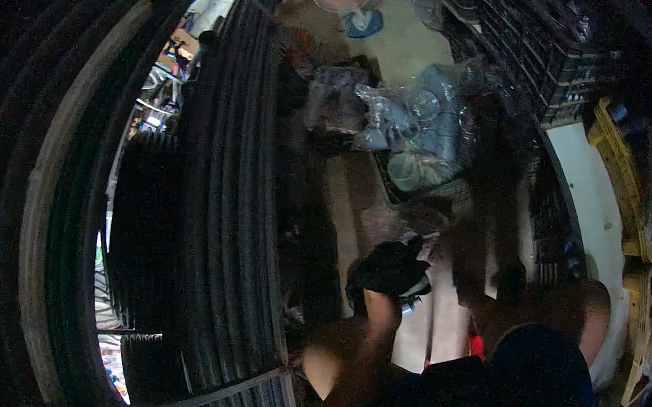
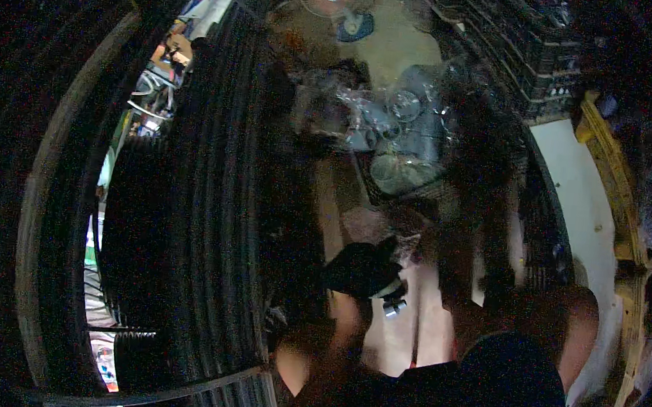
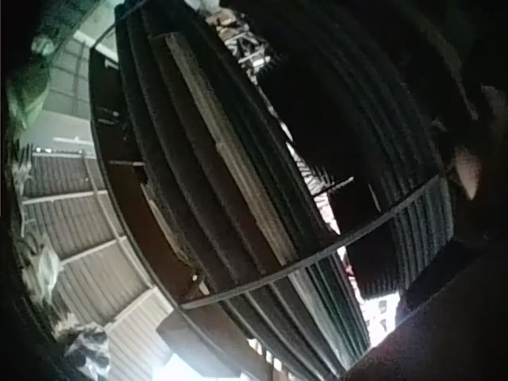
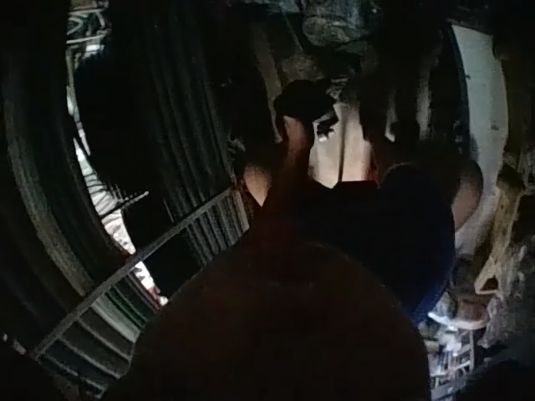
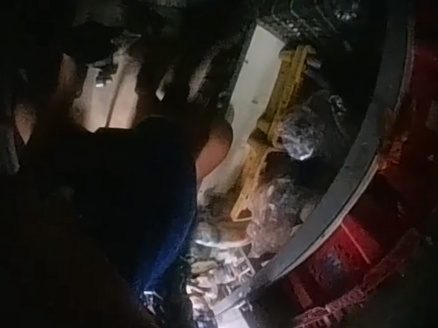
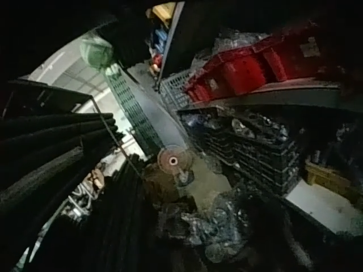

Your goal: Assembling and organizing various PVC pipe fittings in a storage area.

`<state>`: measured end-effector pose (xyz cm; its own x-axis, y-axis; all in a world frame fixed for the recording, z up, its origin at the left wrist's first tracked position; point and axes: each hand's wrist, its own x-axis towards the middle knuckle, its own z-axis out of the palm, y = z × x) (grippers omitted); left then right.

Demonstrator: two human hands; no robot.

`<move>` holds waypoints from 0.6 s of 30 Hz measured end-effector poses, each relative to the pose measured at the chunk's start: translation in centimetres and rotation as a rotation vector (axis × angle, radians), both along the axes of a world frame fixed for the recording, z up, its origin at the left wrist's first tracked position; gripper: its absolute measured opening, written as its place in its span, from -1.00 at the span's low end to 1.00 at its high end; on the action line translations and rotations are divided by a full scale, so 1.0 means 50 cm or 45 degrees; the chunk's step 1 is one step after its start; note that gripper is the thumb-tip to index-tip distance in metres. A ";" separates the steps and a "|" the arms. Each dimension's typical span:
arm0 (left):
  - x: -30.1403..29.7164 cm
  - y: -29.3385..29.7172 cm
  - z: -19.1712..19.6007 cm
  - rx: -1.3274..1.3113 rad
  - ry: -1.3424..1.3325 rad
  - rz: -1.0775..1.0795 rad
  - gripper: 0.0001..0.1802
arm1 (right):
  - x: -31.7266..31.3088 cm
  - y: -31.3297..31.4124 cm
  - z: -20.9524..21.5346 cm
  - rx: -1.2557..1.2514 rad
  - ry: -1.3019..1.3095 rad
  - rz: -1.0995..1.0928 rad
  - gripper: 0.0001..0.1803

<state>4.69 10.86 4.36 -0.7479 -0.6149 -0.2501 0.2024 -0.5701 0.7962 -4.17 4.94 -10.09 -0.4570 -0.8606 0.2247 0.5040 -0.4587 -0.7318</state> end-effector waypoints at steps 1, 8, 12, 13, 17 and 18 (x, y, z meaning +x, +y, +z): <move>0.000 0.006 -0.004 0.087 0.150 -0.052 -0.56 | 0.015 -0.013 0.006 -0.007 0.020 0.029 -0.63; -0.030 0.019 -0.020 0.106 -0.031 0.192 -0.59 | 0.095 -0.028 0.021 0.038 0.191 0.185 -0.62; -0.032 -0.018 -0.058 0.038 -0.074 0.264 -0.57 | 0.081 0.038 0.077 0.127 0.363 0.208 -0.62; -0.029 -0.041 -0.076 -0.176 -0.095 0.188 -0.56 | 0.068 0.071 0.085 0.166 0.420 0.203 -0.62; -0.048 -0.034 -0.041 -0.139 -0.149 0.150 -0.55 | -0.034 0.233 0.137 0.366 0.669 0.125 -0.62; -0.025 -0.066 -0.089 -0.177 -0.046 0.166 -0.55 | -0.044 0.258 0.170 0.390 0.744 0.135 -0.62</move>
<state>3.44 7.55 -0.10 -0.6519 -0.7364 -0.1811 0.2372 -0.4248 0.8736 -6.37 17.83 -1.58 -0.2437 -0.9585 0.1482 0.0164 -0.1568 -0.9875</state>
